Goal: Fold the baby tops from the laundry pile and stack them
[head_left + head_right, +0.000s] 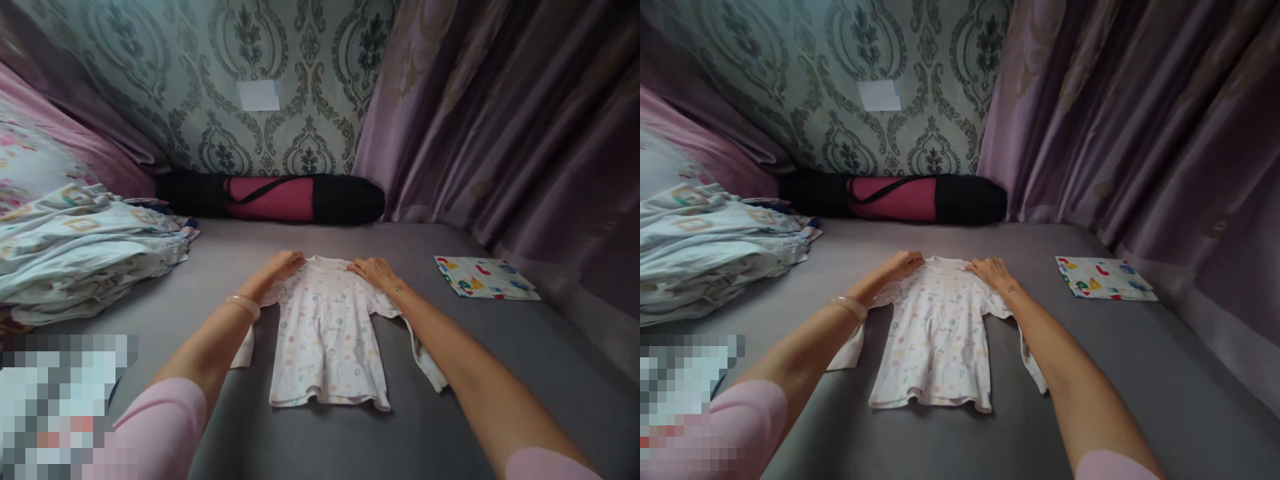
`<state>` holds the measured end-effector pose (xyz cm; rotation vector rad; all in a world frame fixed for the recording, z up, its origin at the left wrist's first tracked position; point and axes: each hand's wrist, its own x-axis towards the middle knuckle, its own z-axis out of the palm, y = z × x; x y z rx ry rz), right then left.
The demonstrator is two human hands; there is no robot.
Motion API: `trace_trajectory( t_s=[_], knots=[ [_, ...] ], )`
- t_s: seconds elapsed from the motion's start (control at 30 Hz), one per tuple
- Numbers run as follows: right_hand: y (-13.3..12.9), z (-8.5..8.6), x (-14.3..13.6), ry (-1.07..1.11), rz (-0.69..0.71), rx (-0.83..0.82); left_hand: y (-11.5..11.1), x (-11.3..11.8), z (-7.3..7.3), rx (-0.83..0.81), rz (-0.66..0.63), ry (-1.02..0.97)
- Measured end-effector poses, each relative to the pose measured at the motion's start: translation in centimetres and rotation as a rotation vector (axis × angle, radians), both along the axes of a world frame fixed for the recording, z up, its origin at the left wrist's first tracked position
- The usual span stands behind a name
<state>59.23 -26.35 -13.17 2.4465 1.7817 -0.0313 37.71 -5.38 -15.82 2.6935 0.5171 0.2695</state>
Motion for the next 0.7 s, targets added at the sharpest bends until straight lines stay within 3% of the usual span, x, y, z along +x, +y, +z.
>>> trace_trajectory(
  t_s=[0.23, 0.37, 0.43, 0.5, 0.57, 0.63, 0.7],
  knots=[
    [1.0, -0.9, 1.0, 0.101, -0.047, 0.071, -0.3, 0.4, 0.3, -0.034, 0.05, 0.029],
    [0.9, -1.0, 3.2, 0.495, -0.191, 0.159, -1.3, 0.8, 1.1, 0.132, 0.22, 0.121],
    [0.3, -0.8, 4.7, 0.756, -0.326, 0.142, -2.3, 1.7, 1.8, 0.236, 0.223, 0.097],
    [-0.7, -0.7, 5.9, 0.968, -0.464, 0.085, -3.8, 3.1, 2.3, 0.237, 0.104, 0.012],
    [-1.9, -0.5, 6.4, 1.117, -0.564, 0.029, -5.7, 5.1, 2.3, 0.159, -0.098, -0.053],
    [-3.2, -0.2, 6.3, 1.235, -0.626, -0.009, -8.0, 7.3, 1.7, 0.081, -0.275, -0.064],
    [-4.7, 0.2, 5.8, 1.333, -0.661, -0.051, -10.1, 9.2, 0.7, 0.051, -0.36, -0.085]
  ],
)
